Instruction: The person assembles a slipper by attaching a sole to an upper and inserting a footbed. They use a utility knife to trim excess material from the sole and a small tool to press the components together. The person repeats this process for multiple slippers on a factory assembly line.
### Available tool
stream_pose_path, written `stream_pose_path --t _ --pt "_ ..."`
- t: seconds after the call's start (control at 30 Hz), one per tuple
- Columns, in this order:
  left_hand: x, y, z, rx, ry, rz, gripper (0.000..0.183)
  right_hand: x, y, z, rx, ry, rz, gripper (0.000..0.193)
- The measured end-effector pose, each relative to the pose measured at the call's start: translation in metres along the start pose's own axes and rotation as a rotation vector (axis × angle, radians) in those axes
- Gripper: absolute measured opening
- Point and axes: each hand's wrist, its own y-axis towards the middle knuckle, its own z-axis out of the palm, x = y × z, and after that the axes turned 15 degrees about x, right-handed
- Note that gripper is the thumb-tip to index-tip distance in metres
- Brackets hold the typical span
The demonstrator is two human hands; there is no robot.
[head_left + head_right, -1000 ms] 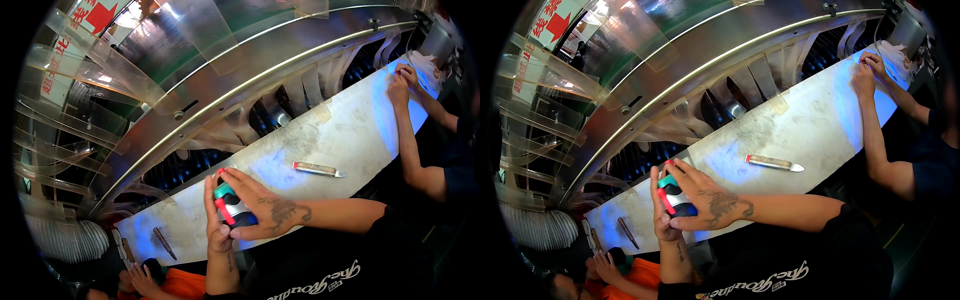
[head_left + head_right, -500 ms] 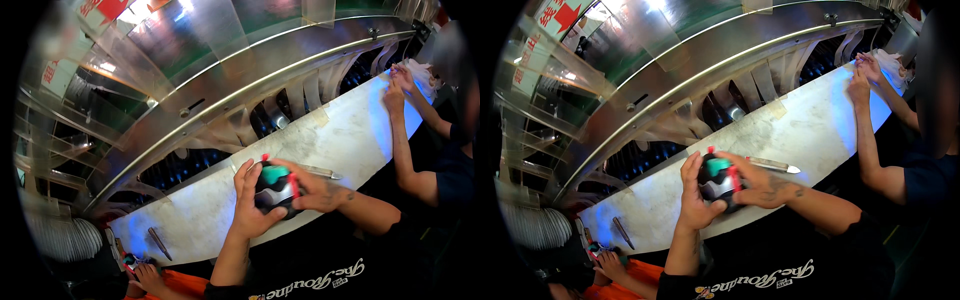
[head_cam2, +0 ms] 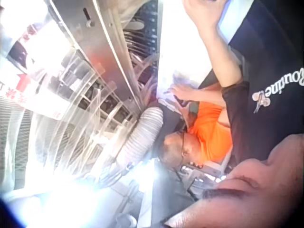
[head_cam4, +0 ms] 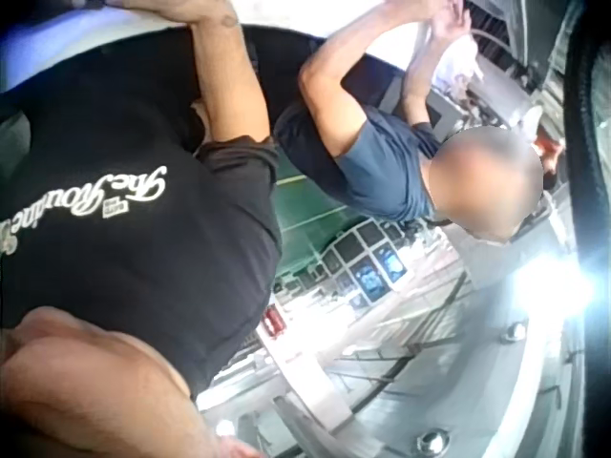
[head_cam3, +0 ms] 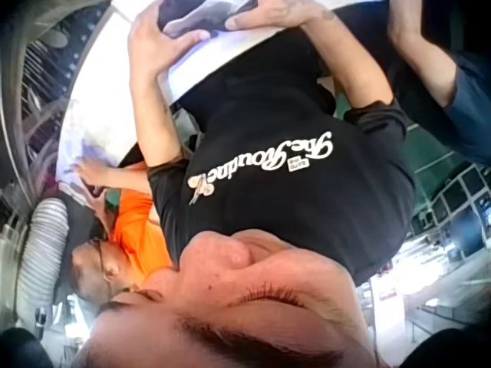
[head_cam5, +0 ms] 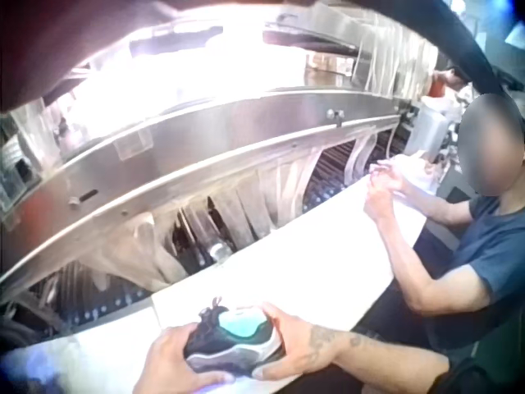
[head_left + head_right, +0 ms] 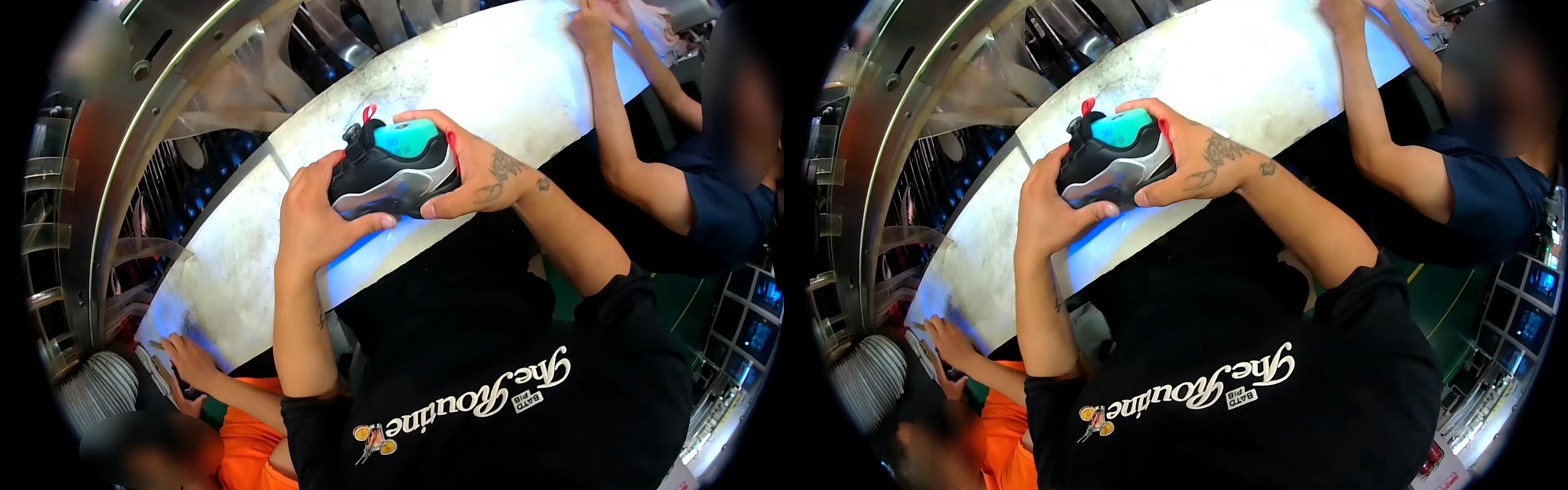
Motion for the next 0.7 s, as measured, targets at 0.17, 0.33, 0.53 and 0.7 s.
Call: stream_pose_path --t 0.17,0.33,0.53,0.7 --pt "-0.005 0.003 0.002 -0.030 0.010 0.021 0.109 0.003 -0.003 -0.001 -0.072 -0.072 0.087 0.107" --pt "0.002 0.011 0.000 0.014 -0.201 0.060 0.090 -0.007 -0.004 -0.003 -0.117 0.028 0.112 0.099" --pt "-0.008 0.016 0.009 -0.039 -0.003 -0.008 0.068 -0.032 -0.005 -0.001 -0.291 0.023 0.164 0.095" --pt "-0.003 0.002 -0.010 -0.040 0.028 -0.008 0.064 -0.023 0.009 0.016 -0.294 -0.078 0.194 0.087"
